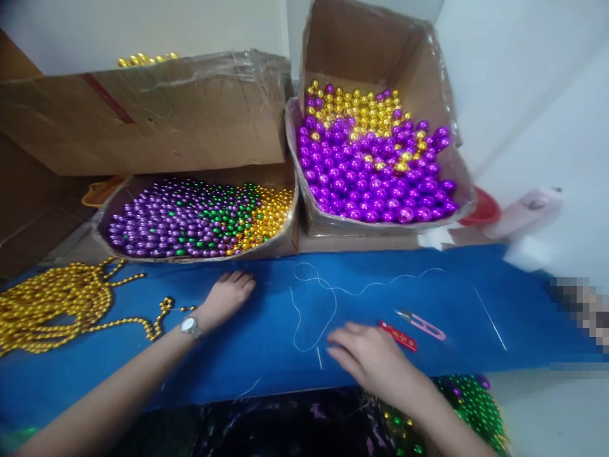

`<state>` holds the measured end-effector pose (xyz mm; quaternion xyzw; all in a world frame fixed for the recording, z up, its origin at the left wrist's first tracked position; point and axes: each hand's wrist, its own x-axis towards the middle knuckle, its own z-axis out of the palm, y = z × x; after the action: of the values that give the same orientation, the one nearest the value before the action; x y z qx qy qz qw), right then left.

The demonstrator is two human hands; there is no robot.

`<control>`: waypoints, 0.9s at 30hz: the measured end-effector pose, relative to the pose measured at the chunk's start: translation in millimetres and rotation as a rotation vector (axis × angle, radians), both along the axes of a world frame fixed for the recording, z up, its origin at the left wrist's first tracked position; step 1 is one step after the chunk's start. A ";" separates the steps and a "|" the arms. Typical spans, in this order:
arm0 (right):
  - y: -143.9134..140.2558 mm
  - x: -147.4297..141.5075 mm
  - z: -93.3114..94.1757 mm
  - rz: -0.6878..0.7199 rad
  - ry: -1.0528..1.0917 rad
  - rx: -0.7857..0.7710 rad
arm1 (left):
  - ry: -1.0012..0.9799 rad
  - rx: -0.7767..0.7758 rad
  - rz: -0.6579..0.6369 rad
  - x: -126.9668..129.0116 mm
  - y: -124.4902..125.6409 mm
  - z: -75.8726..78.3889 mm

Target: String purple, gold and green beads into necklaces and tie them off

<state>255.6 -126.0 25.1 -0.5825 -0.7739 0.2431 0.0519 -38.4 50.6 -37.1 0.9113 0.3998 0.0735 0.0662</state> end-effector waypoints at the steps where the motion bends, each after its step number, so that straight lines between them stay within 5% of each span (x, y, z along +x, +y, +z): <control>1: 12.1 -10.5 -6.3 -0.050 -0.019 0.043 | -0.035 -0.018 0.027 -0.4 0.0 -0.1; 8: 67.0 -65.5 -52.6 -0.254 -0.154 0.113 | -0.410 -0.291 0.217 9.2 -26.9 16.1; 13: 67.9 -73.8 -67.6 -0.281 -0.139 0.139 | -1.277 -1.156 0.541 37.0 -61.7 26.9; 15: 67.0 -74.4 -65.6 -0.299 -0.103 0.167 | -1.421 -1.330 0.635 46.1 -69.8 25.5; 22: 60.5 -86.9 -47.9 -0.314 0.011 0.337 | -1.539 -1.447 0.786 60.5 -82.3 14.8; 27: 54.4 -99.6 -53.0 -0.264 0.027 0.419 | -1.637 -1.482 0.795 66.0 -86.0 15.5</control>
<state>156.1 -71.6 -27.8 -0.6518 -0.7238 0.0762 0.2130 27.6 -35.4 -21.6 0.1418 0.4396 0.4026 0.7903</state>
